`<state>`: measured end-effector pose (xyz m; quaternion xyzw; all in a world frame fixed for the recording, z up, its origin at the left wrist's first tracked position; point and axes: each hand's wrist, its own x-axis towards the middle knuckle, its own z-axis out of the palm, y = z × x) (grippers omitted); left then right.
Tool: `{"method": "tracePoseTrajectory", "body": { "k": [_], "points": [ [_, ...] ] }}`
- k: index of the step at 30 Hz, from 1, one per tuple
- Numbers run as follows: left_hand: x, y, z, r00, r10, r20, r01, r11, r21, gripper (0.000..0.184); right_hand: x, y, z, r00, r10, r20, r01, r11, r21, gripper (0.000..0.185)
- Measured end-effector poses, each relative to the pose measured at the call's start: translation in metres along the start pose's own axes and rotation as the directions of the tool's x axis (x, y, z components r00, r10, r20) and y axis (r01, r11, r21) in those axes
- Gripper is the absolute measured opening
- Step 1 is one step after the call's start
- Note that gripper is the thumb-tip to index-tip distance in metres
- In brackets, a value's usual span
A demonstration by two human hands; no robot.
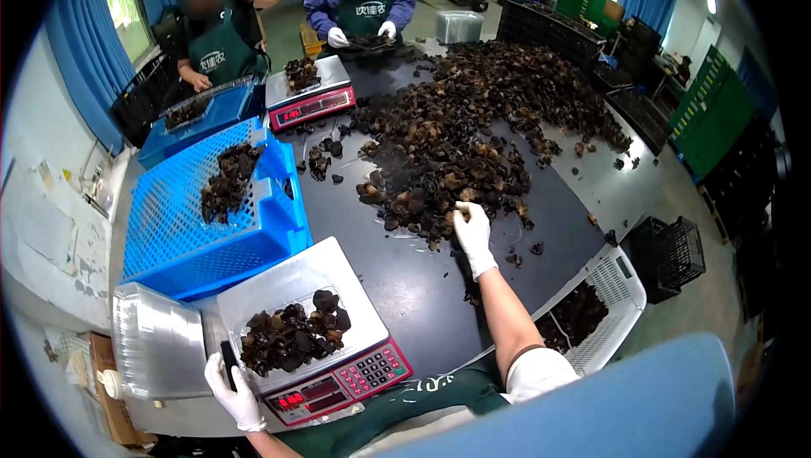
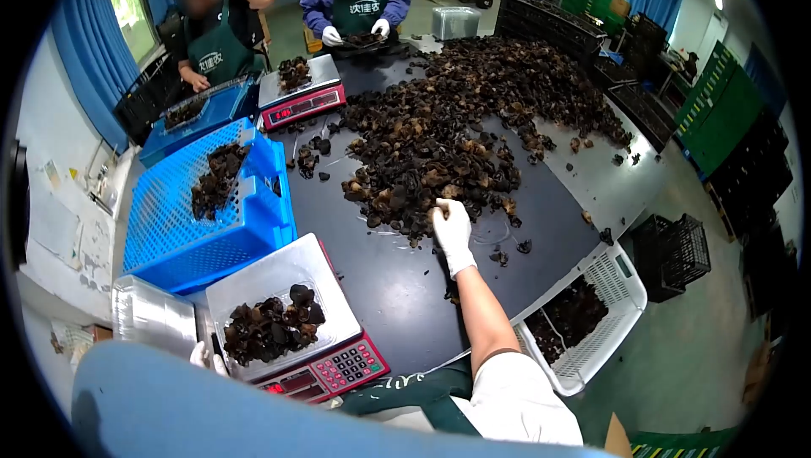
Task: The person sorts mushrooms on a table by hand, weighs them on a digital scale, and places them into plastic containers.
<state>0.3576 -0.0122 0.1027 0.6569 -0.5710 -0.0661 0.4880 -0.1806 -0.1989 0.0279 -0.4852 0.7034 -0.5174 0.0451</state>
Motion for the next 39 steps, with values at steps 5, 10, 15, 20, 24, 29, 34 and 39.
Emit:
{"method": "tracePoseTrajectory", "body": {
  "k": [5,10,15,20,24,29,34,39],
  "points": [
    [-0.014,-0.013,-0.012,0.995,-0.099,-0.003,0.099,0.995,-0.002,0.037,-0.015,-0.015,0.026,0.95,-0.169,0.262,0.232,0.945,-0.232,0.036],
    [-0.023,-0.017,-0.016,0.99,-0.134,-0.036,0.135,0.99,0.03,0.036,0.001,-0.031,0.015,0.877,0.299,0.377,-0.448,0.794,0.412,0.026],
    [-0.019,-0.002,-0.007,0.994,-0.11,-0.022,0.111,0.993,0.028,0.037,-0.028,-0.12,-0.002,0.732,0.088,0.676,-0.522,0.71,0.472,0.027],
    [-0.008,0.02,0.008,0.998,-0.066,0.009,0.065,0.998,0.026,0.039,-0.107,-0.201,0.016,0.659,-0.429,0.618,-0.136,0.741,0.658,0.023],
    [-0.01,0.026,0.007,0.996,-0.088,0.026,0.088,0.996,0.007,0.041,-0.13,-0.236,0.035,0.383,-0.715,0.585,0.354,0.699,0.622,0.033],
    [-0.022,0.008,-0.013,0.986,-0.163,-0.031,0.164,0.986,0.016,0.044,-0.12,-0.219,0.017,0.602,-0.595,0.532,0.289,0.784,0.55,0.036],
    [-0.027,0.001,-0.018,0.937,-0.345,-0.048,0.333,0.928,-0.169,0.049,-0.115,-0.153,-0.008,0.621,-0.183,0.762,-0.184,0.911,0.368,0.031],
    [-0.01,0.012,-0.01,0.962,-0.267,0.064,0.26,0.96,0.102,0.047,-0.127,-0.154,-0.027,0.419,0.085,0.904,-0.409,0.907,0.104,0.047]
  ]
}}
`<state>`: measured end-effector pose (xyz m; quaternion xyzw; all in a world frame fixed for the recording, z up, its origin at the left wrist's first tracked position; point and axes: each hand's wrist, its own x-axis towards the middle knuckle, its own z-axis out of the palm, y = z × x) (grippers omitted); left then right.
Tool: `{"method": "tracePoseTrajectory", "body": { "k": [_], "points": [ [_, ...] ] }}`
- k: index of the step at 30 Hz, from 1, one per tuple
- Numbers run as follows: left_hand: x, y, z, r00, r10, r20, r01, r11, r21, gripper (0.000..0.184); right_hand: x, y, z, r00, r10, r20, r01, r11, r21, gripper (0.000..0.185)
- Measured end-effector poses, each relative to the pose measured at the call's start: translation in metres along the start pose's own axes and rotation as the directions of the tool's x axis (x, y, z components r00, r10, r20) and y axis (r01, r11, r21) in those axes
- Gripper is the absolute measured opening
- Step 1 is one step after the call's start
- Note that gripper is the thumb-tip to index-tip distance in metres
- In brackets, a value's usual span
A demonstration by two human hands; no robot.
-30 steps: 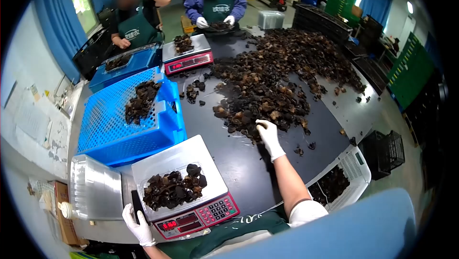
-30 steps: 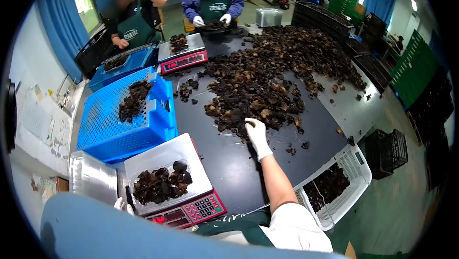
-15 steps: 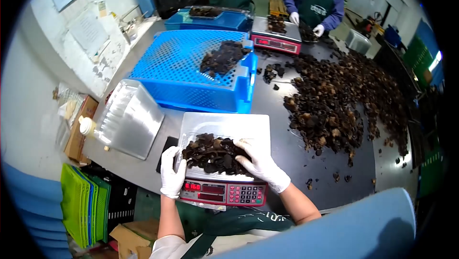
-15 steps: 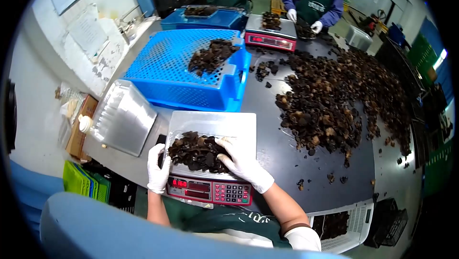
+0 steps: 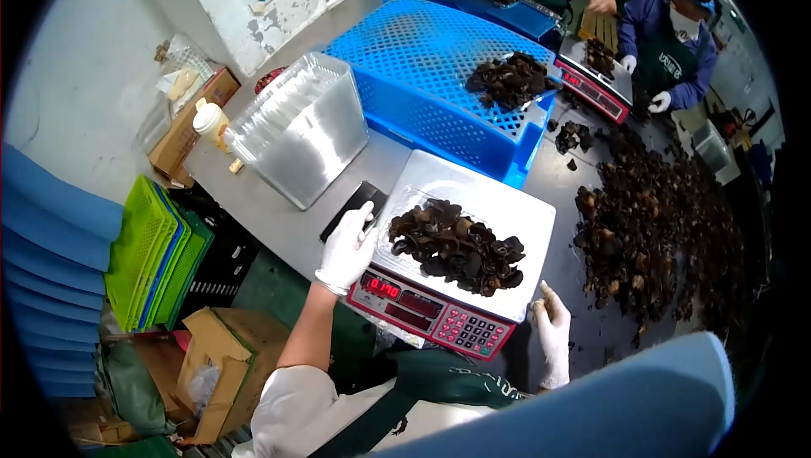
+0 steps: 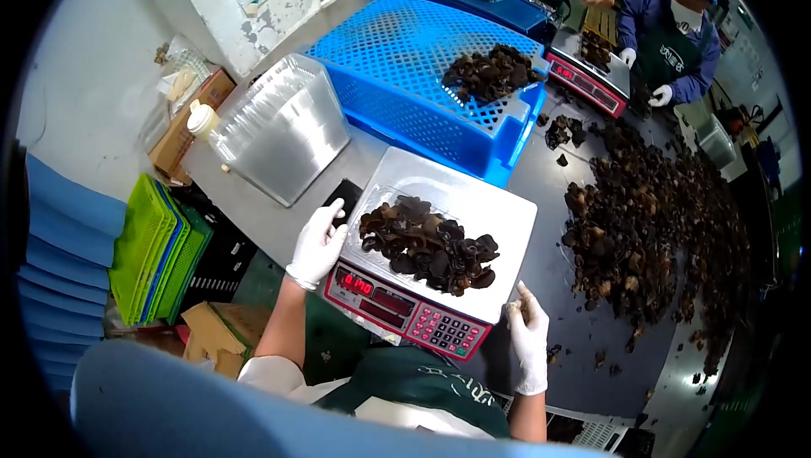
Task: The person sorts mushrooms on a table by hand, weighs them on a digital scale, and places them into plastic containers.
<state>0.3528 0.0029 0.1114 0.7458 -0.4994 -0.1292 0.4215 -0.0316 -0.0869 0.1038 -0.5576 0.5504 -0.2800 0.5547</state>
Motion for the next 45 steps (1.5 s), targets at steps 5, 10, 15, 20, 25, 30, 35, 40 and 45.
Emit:
{"method": "tracePoseTrajectory", "body": {
  "k": [5,10,15,20,25,30,35,40,45],
  "points": [
    [0.006,0.008,0.01,0.994,0.101,0.03,-0.1,0.994,-0.033,0.036,-0.001,-0.024,0.008,0.988,-0.152,0.04,0.156,0.916,-0.371,0.048],
    [0.02,-0.01,0.015,0.964,-0.024,0.265,0.057,0.992,-0.117,0.032,0.0,-0.059,0.026,0.979,-0.127,0.162,0.196,0.816,-0.544,0.052],
    [0.053,0.004,0.026,0.904,-0.107,0.413,0.308,0.833,-0.459,0.037,0.04,-0.035,0.023,0.983,-0.176,0.059,0.186,0.943,-0.278,0.046],
    [0.085,0.033,0.068,0.928,-0.06,0.368,0.31,0.673,-0.672,0.035,0.11,-0.072,-0.013,0.907,-0.417,-0.05,0.411,0.906,-0.099,0.033],
    [0.12,0.071,0.131,0.899,0.021,0.437,0.368,0.505,-0.781,0.039,0.199,-0.094,-0.068,0.929,-0.319,-0.189,0.297,0.945,-0.135,0.029],
    [0.148,0.088,0.167,0.905,-0.001,0.425,0.373,0.48,-0.794,0.04,0.274,-0.105,-0.093,0.928,-0.291,-0.231,0.267,0.955,-0.132,0.024],
    [0.178,0.09,0.169,0.912,-0.025,0.409,0.393,0.335,-0.856,0.041,0.313,-0.132,-0.082,0.929,-0.312,-0.201,0.282,0.945,-0.164,0.026],
    [0.215,0.08,0.162,0.924,-0.055,0.378,0.366,0.405,-0.838,0.043,0.351,-0.144,-0.065,0.934,-0.321,-0.158,0.299,0.943,-0.149,0.023],
    [0.263,0.056,0.145,0.92,-0.175,0.351,0.391,0.482,-0.784,0.056,0.38,-0.164,-0.029,0.954,-0.273,-0.122,0.274,0.962,-0.011,0.024]
  ]
}}
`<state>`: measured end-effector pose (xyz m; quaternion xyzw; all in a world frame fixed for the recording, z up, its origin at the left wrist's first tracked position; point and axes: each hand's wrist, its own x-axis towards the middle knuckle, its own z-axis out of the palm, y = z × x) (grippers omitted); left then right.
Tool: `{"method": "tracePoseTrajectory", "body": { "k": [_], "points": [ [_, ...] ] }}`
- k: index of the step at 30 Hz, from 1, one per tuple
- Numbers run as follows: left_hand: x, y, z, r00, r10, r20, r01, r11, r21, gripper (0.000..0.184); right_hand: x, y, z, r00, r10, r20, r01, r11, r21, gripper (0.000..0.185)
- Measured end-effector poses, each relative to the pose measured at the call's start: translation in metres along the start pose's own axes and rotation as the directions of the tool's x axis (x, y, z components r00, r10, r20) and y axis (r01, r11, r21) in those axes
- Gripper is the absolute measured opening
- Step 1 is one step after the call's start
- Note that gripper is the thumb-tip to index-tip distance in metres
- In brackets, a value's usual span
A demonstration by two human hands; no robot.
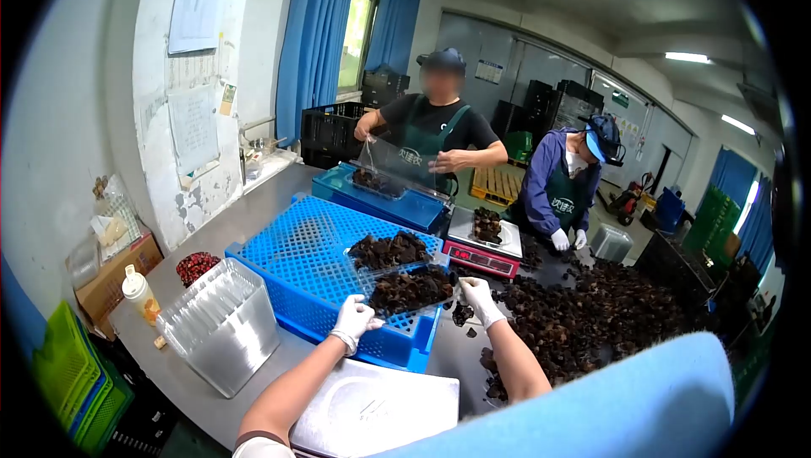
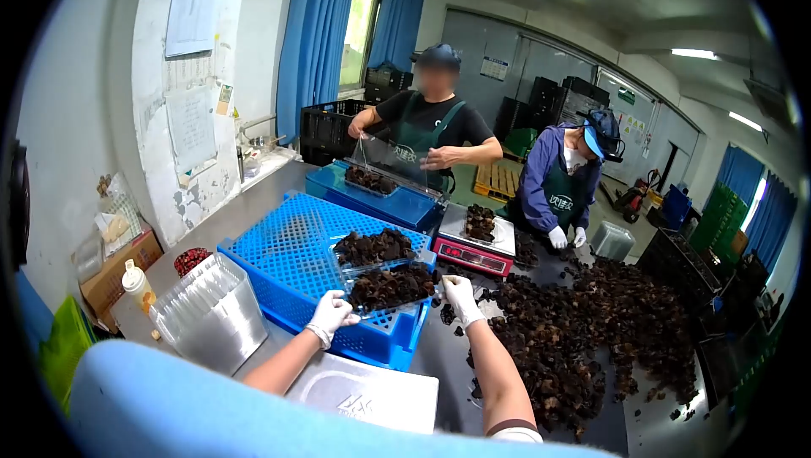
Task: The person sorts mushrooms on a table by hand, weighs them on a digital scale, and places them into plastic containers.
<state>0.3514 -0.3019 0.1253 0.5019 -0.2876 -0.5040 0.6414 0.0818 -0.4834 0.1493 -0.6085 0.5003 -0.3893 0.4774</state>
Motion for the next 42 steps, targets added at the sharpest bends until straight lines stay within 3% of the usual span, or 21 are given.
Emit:
{"method": "tracePoseTrajectory", "body": {
  "k": [4,6,7,8,9,11,13,14,17,18,19,20,22,23,28,32,35,36,38,40,42],
  "points": [
    [0.024,0.015,-0.03,0.999,0.032,-0.031,-0.035,0.995,-0.092,0.076,0.035,0.002,0.034,0.995,0.097,0.021,-0.099,0.949,0.3,0.036],
    [0.013,0.027,-0.041,0.985,0.14,-0.099,-0.132,0.988,0.08,0.076,0.035,-0.007,0.048,0.998,0.05,0.027,-0.057,0.906,0.42,0.048],
    [-0.008,0.047,-0.041,0.974,0.203,-0.098,-0.155,0.918,0.365,0.074,0.032,-0.01,0.052,0.999,0.016,0.047,-0.034,0.909,0.416,0.055],
    [-0.02,0.044,-0.048,0.924,0.375,-0.069,-0.312,0.847,0.43,0.073,0.027,-0.01,0.056,0.999,-0.049,0.017,0.042,0.956,0.29,0.054],
    [-0.047,0.059,-0.051,0.888,0.46,-0.013,-0.383,0.755,0.532,0.072,0.02,-0.007,0.056,0.989,-0.145,0.001,0.143,0.978,0.152,0.053],
    [-0.095,0.09,-0.073,0.645,0.715,0.271,-0.567,0.209,0.797,0.056,-0.027,-0.029,0.046,0.981,-0.188,0.051,0.189,0.982,-0.012,0.048],
    [-0.146,0.121,-0.088,0.665,0.706,0.244,-0.393,0.053,0.918,0.048,-0.059,-0.009,0.028,0.945,-0.295,0.139,0.304,0.952,-0.045,0.041],
    [-0.166,0.136,-0.096,0.624,0.722,0.298,-0.286,-0.144,0.947,0.043,-0.089,-0.011,0.017,0.935,-0.302,0.185,0.313,0.949,-0.033,0.038],
    [-0.18,0.128,-0.168,0.645,0.727,0.235,0.014,-0.318,0.948,0.038,-0.151,0.015,-0.019,0.963,-0.163,0.215,0.182,0.981,-0.07,0.035],
    [-0.185,0.132,-0.18,0.77,0.623,0.14,0.059,-0.288,0.956,0.03,-0.174,0.018,-0.032,0.969,-0.079,0.235,0.097,0.993,-0.065,0.035],
    [-0.166,0.106,-0.216,0.702,0.698,0.138,-0.032,-0.163,0.986,0.019,-0.194,0.024,-0.044,0.977,-0.043,0.209,0.051,0.998,-0.033,0.033],
    [-0.166,0.106,-0.225,0.7,0.692,0.176,-0.058,-0.19,0.98,0.019,-0.21,0.036,-0.056,0.983,-0.047,0.177,0.043,0.999,0.023,0.033],
    [-0.161,0.113,-0.23,0.734,0.677,0.043,-0.139,0.089,0.986,0.013,-0.247,0.035,-0.077,0.993,0.071,0.099,-0.075,0.996,0.046,0.032],
    [-0.154,0.112,-0.237,0.729,0.684,0.03,-0.142,0.109,0.984,0.012,-0.272,0.026,-0.089,0.966,0.246,0.078,-0.255,0.957,0.141,0.032],
    [-0.118,0.111,-0.272,0.795,0.595,-0.122,-0.107,0.335,0.936,0.013,-0.351,0.06,-0.139,0.98,0.129,-0.155,-0.092,0.969,0.227,0.028],
    [-0.075,0.102,-0.33,0.818,0.574,-0.029,-0.232,0.376,0.897,0.01,-0.41,0.083,-0.174,0.941,0.148,-0.305,-0.021,0.924,0.383,0.025],
    [-0.06,0.104,-0.344,0.92,0.288,-0.264,-0.036,0.736,0.676,0.005,-0.453,0.098,-0.194,0.914,0.181,-0.364,-0.005,0.901,0.434,0.022],
    [-0.052,0.099,-0.352,0.923,0.289,-0.254,-0.039,0.728,0.685,0.005,-0.466,0.098,-0.196,0.898,0.207,-0.389,-0.012,0.895,0.446,0.022],
    [-0.042,0.096,-0.361,0.767,0.641,0.036,-0.329,0.346,0.879,0.006,-0.487,0.11,-0.2,0.885,0.221,-0.411,-0.013,0.893,0.451,0.022],
    [-0.101,0.106,-0.279,0.508,0.856,0.093,-0.144,-0.021,0.989,0.011,-0.505,0.119,-0.199,0.855,0.268,-0.445,-0.042,0.89,0.454,0.022],
    [-0.151,0.115,-0.198,0.472,0.838,0.273,-0.246,-0.172,0.954,0.011,-0.515,0.13,-0.196,0.84,0.286,-0.462,-0.05,0.887,0.458,0.021]
  ]
}}
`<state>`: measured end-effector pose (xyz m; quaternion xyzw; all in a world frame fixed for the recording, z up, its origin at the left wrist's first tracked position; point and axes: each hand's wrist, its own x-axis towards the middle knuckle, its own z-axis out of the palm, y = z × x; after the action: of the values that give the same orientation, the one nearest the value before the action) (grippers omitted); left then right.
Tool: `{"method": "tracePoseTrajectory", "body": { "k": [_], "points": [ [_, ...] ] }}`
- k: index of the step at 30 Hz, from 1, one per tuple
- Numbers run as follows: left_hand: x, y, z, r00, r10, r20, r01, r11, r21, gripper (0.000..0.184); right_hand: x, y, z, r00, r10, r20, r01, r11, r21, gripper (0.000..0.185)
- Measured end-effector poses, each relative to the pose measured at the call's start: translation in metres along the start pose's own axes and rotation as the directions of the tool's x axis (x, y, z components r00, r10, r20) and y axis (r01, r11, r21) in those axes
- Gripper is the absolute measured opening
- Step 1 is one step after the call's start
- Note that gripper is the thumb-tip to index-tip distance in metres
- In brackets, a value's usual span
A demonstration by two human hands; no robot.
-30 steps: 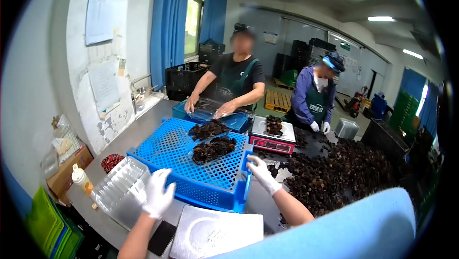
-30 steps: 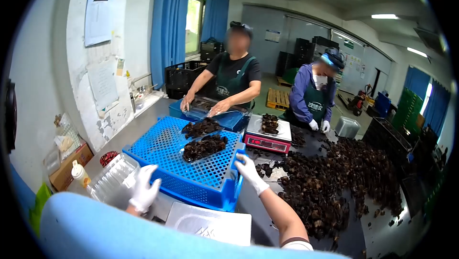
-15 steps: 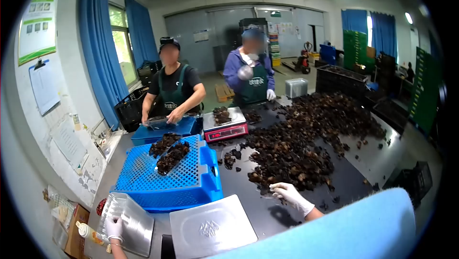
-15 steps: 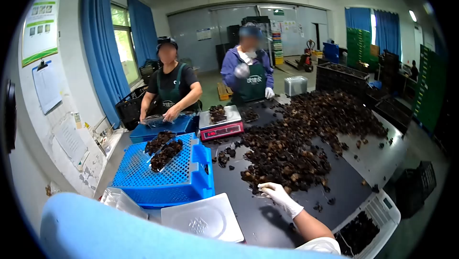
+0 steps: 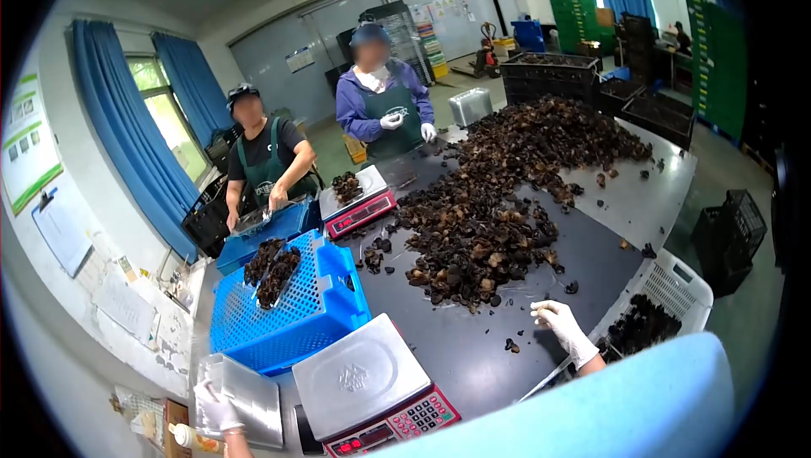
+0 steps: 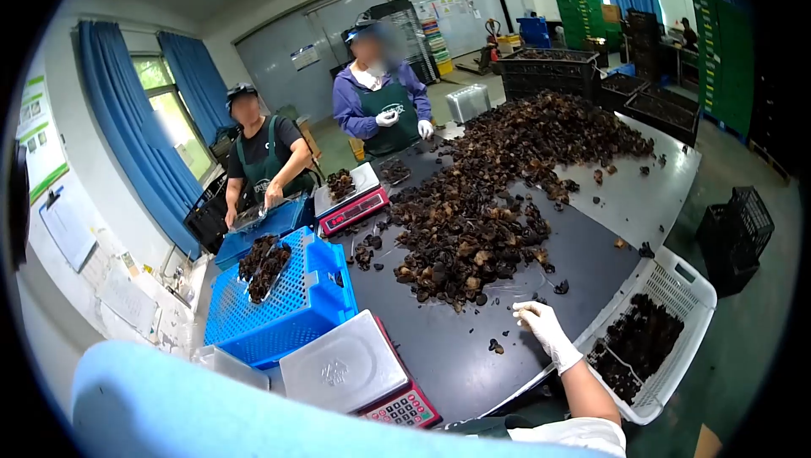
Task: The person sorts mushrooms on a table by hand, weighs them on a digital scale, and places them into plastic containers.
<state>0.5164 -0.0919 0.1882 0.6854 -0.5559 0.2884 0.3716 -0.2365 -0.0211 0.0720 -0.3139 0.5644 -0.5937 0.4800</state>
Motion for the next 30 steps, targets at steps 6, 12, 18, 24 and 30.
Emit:
{"method": "tracePoseTrajectory", "body": {
  "k": [6,12,18,24,30],
  "points": [
    [-0.074,0.163,-0.01,0.76,0.638,0.128,-0.573,0.749,-0.332,0.014,-0.037,0.042,0.035,0.92,-0.384,0.074,0.344,0.703,-0.623,0.025],
    [-0.134,0.208,-0.016,0.751,0.557,0.354,-0.378,0.803,-0.461,0.039,-0.072,0.104,0.115,0.63,-0.225,0.744,0.776,0.147,-0.613,0.064],
    [-0.145,0.261,-0.043,0.792,0.514,0.329,-0.265,0.775,-0.573,0.042,-0.031,0.061,0.076,0.88,-0.1,0.464,0.469,0.023,-0.883,0.069],
    [-0.186,0.269,-0.039,0.719,0.535,0.445,-0.202,0.772,-0.602,0.043,-0.003,0.019,-0.082,0.889,-0.436,-0.144,-0.148,0.024,-0.989,0.062],
    [-0.26,0.26,-0.002,0.576,0.708,0.409,-0.157,0.587,-0.794,0.05,-0.018,-0.004,-0.101,0.759,-0.567,-0.32,-0.414,-0.042,-0.909,0.052]
  ]
}}
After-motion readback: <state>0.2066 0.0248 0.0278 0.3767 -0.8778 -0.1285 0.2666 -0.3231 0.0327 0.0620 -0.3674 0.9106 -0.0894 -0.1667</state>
